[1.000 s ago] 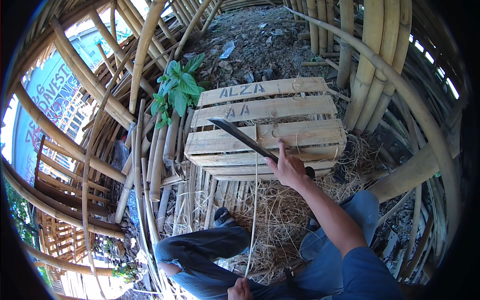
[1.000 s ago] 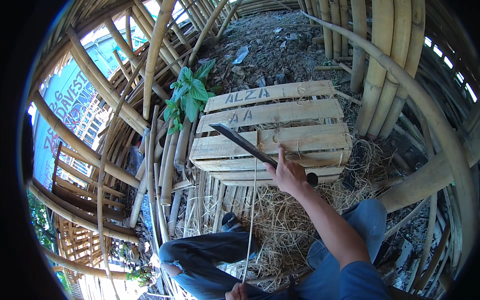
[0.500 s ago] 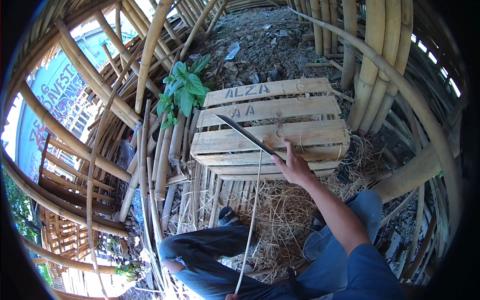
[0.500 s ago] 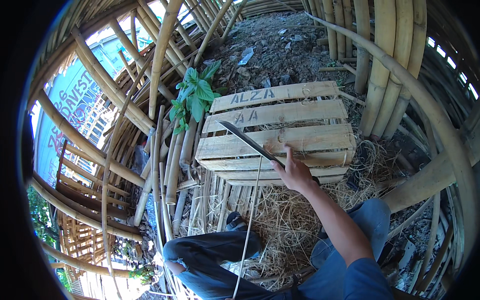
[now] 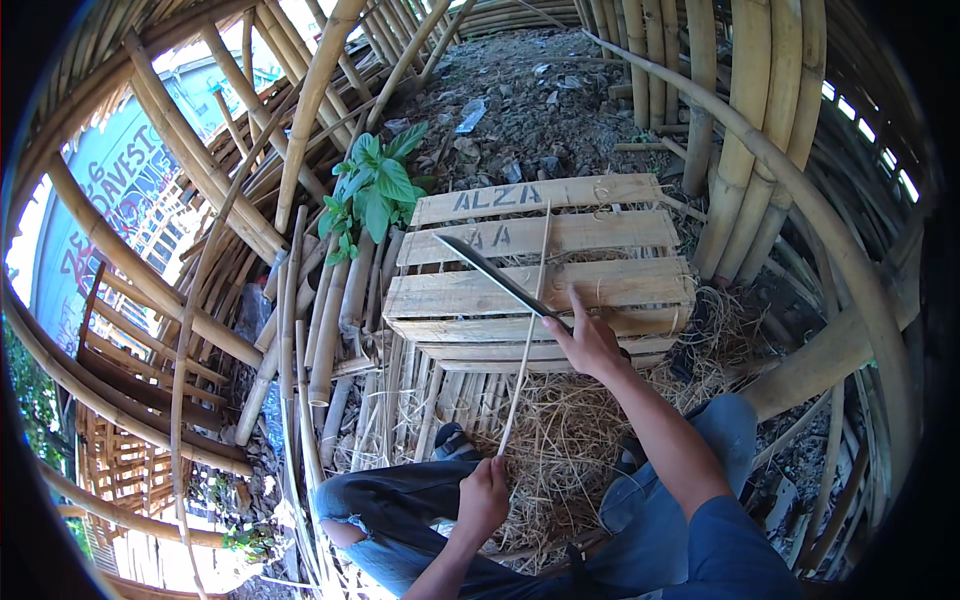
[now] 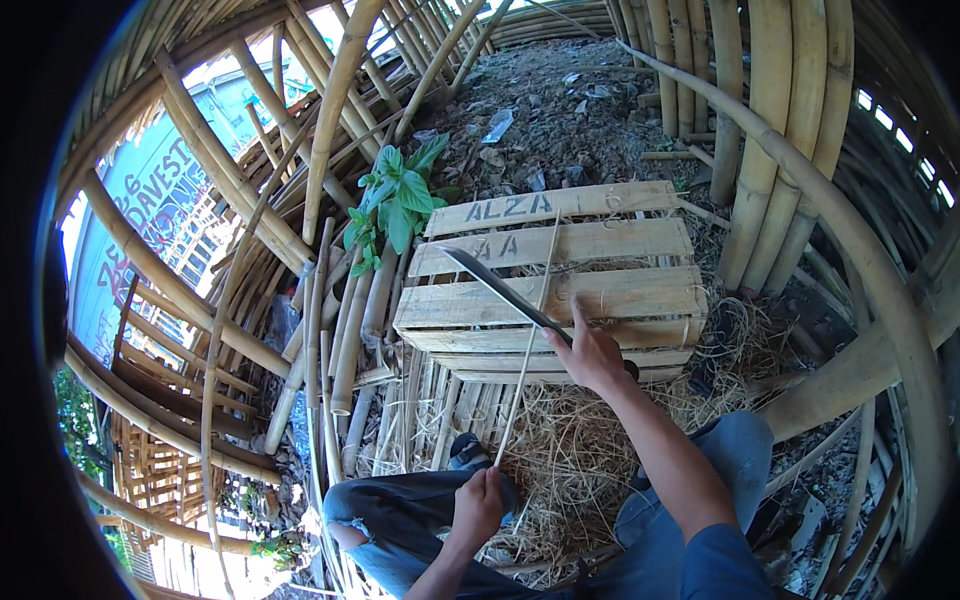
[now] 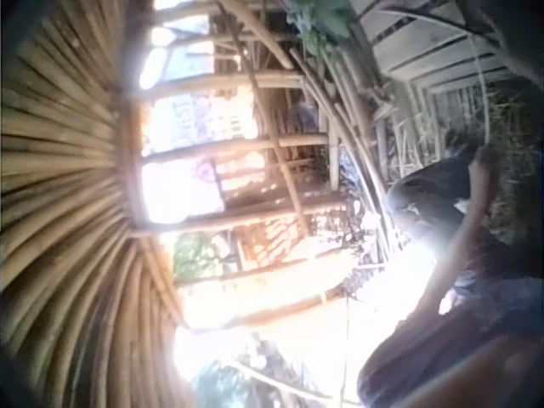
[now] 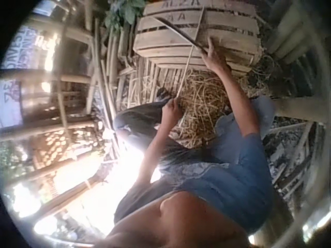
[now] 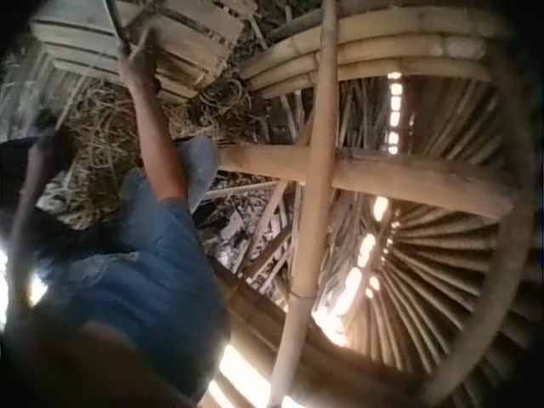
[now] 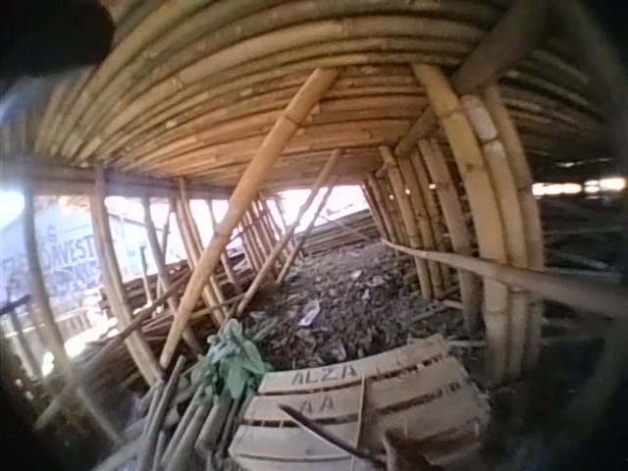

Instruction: The person holds and shaves down a bamboo strip with a machete.

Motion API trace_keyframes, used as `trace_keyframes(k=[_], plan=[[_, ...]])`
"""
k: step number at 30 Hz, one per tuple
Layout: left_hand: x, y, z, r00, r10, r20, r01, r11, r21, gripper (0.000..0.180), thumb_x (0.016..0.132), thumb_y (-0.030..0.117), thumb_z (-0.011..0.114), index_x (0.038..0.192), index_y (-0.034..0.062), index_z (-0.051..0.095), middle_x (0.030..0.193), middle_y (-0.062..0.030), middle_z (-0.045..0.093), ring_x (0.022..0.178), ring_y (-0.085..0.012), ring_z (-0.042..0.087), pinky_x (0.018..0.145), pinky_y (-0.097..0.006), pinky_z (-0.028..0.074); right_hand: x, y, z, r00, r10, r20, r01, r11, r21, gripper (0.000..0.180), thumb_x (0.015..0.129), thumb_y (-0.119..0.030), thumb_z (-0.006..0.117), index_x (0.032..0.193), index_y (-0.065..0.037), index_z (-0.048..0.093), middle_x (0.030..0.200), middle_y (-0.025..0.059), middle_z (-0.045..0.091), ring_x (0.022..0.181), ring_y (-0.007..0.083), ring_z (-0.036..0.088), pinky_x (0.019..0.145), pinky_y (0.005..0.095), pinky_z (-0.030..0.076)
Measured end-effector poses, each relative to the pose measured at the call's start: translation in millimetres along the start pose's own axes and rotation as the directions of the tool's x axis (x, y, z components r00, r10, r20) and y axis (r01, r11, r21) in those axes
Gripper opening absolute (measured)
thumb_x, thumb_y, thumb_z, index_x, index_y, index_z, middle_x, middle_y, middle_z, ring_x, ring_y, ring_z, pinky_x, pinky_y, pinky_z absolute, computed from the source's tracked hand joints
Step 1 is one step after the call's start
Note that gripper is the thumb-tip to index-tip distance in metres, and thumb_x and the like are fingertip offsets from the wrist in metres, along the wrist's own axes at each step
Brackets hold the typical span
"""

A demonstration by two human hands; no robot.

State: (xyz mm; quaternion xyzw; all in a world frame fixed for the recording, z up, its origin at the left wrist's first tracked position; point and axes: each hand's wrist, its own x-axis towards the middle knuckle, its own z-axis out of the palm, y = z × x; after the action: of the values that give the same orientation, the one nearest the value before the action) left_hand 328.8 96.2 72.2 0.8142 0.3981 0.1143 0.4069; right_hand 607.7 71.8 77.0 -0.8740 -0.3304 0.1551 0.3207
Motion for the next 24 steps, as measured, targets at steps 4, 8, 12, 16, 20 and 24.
trace_keyframes(k=[4, 8, 12, 16, 20, 24], plan=[[6.2, 9.2, 9.2, 1.0, -0.024, 0.006, 0.025, 0.999, -0.021, 0.039, 0.099, 0.029, 0.038, 0.081, -0.0022, 0.054, 0.062, -0.0236, 0.055, 0.064, -0.0442, 0.058, 0.056, -0.048, 0.042, 0.7, 4.9, 2.7, 1.0, -0.018, -0.02, 0.016, 0.995, -0.1, 0.082, 0.089, -0.062, 0.037, 0.144, -0.004, 0.018, 0.071, 0.0205, 0.064, 0.068, 0.0359, 0.065, 0.06, 0.0454, 0.051], [-5.1, 9.0, 8.7, 0.996, -0.084, 0.032, 0.086, 0.994, -0.06, 0.041, 0.099, 0.03, 0.04, 0.077, -0.0019, 0.051, 0.061, -0.0216, 0.053, 0.059, -0.0409, 0.054, 0.055, -0.044, 0.04, 4.4, 7.7, 6.7, 0.999, -0.024, -0.025, 0.02, 0.99, -0.137, 0.079, 0.09, -0.06, 0.037, 0.143, -0.005, 0.018, 0.069, 0.018, 0.064, 0.066, 0.0349, 0.065, 0.058, 0.0459, 0.052], [-11.3, 7.4, 8.4, 0.997, -0.07, 0.032, 0.07, 0.997, -0.014, 0.04, 0.099, 0.029, 0.038, 0.077, -0.0016, 0.051, 0.06, -0.0219, 0.052, 0.059, -0.0418, 0.053, 0.054, -0.044, 0.04, 5.4, 9.2, 12.5, 0.998, -0.047, -0.041, 0.038, 0.979, -0.201, 0.076, 0.091, -0.057, 0.039, 0.143, -0.005, 0.018, 0.068, 0.0184, 0.064, 0.065, 0.0357, 0.065, 0.058, 0.0459, 0.052], [-15.8, 11.8, 9.7, 0.995, -0.087, 0.049, 0.088, 0.996, -0.012, 0.039, 0.099, 0.028, 0.037, 0.077, -0.0011, 0.051, 0.06, -0.0221, 0.052, 0.058, -0.0427, 0.053, 0.053, -0.045, 0.039, 3.3, 8.7, 12.4, 0.998, -0.03, -0.05, 0.019, 0.979, -0.203, 0.075, 0.091, -0.055, 0.04, 0.143, -0.006, 0.019, 0.068, 0.02, 0.064, 0.066, 0.0362, 0.065, 0.058, 0.0464, 0.052], [-28.4, 10.1, 10.3, 0.997, -0.054, 0.049, 0.054, 0.998, -0.013, 0.038, 0.099, 0.027, 0.037, 0.078, -0.0013, 0.051, 0.059, -0.0233, 0.053, 0.058, -0.0441, 0.055, 0.051, -0.047, 0.04, 3.3, 4.8, 11.3, 0.999, -0.002, -0.041, -0.006, 0.981, -0.195, 0.074, 0.091, -0.054, 0.04, 0.143, -0.006, 0.019, 0.069, 0.0203, 0.064, 0.066, 0.0364, 0.065, 0.058, 0.0468, 0.051], [-44.1, 13.2, 6.1, 0.993, -0.102, 0.06, 0.105, 0.993, -0.046, 0.04, 0.1, 0.027, 0.036, 0.076, -0.0007, 0.051, 0.057, -0.02, 0.052, 0.054, -0.039, 0.055, 0.051, -0.045, 0.041, 4.5, 9.1, 14.1, 0.998, -0.024, -0.059, 0.011, 0.977, -0.215, 0.074, 0.091, -0.055, 0.04, 0.143, -0.006, 0.019, 0.069, 0.02, 0.064, 0.066, 0.0365, 0.065, 0.058, 0.0466, 0.051]])
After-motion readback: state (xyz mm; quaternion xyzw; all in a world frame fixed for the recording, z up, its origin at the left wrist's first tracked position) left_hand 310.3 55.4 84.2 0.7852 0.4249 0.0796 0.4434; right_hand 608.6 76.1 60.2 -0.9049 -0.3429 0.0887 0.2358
